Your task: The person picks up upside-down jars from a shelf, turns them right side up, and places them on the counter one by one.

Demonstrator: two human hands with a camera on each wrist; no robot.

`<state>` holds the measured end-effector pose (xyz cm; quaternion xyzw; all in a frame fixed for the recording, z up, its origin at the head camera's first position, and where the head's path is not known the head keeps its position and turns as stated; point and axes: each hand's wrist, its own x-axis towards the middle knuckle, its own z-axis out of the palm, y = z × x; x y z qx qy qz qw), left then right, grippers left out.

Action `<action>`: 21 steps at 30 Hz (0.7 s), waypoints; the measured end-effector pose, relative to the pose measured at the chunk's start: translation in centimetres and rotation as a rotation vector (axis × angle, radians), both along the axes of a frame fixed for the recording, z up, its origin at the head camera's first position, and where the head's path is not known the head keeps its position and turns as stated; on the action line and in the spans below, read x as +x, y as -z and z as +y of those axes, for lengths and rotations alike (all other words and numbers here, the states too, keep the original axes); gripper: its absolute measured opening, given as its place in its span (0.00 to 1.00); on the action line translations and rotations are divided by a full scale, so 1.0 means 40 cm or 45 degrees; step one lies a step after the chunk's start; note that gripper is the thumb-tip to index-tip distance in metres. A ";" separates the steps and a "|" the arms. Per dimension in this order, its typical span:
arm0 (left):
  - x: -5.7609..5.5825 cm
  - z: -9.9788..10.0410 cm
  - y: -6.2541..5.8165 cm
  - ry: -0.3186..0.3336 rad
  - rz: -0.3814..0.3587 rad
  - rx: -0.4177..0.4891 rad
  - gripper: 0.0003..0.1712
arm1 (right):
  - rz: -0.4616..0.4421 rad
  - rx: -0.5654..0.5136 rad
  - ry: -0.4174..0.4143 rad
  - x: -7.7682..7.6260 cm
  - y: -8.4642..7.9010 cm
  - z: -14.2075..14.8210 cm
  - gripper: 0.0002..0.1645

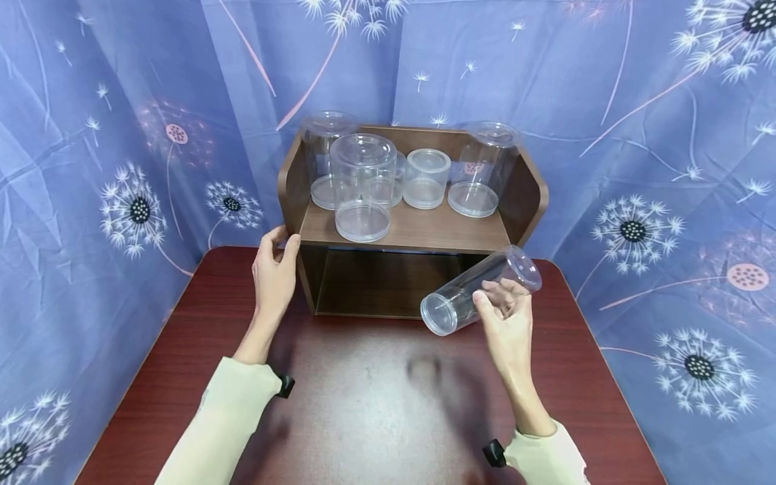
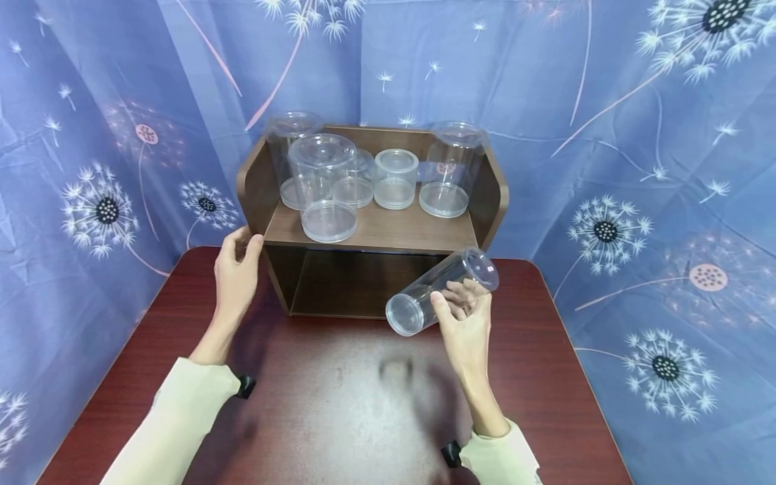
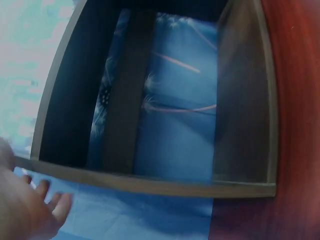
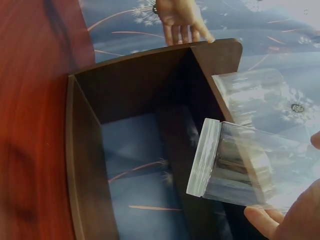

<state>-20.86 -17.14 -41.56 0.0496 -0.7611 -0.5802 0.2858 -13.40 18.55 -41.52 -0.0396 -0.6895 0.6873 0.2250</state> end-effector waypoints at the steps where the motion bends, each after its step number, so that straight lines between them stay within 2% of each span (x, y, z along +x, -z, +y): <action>1: 0.009 0.007 0.006 -0.030 0.036 0.029 0.26 | -0.003 -0.001 -0.005 0.000 0.005 -0.003 0.28; 4: 0.040 0.027 0.027 -0.076 0.127 0.093 0.20 | -0.004 -0.006 -0.027 0.001 0.019 -0.012 0.28; 7: 0.073 0.045 0.050 -0.042 0.143 0.126 0.16 | -0.006 -0.015 -0.046 0.004 0.027 -0.020 0.28; 10: 0.100 0.062 0.072 0.082 0.147 0.166 0.14 | -0.012 -0.005 -0.063 0.006 0.037 -0.027 0.28; 14: 0.133 0.088 0.090 0.289 0.120 0.177 0.15 | -0.017 0.000 -0.086 0.008 0.050 -0.037 0.28; 18: 0.159 0.111 0.115 0.456 0.082 0.129 0.19 | -0.025 -0.011 -0.117 0.012 0.062 -0.049 0.28; 21: 0.163 0.122 0.155 0.578 0.086 0.086 0.22 | -0.032 -0.004 -0.135 0.015 0.071 -0.057 0.29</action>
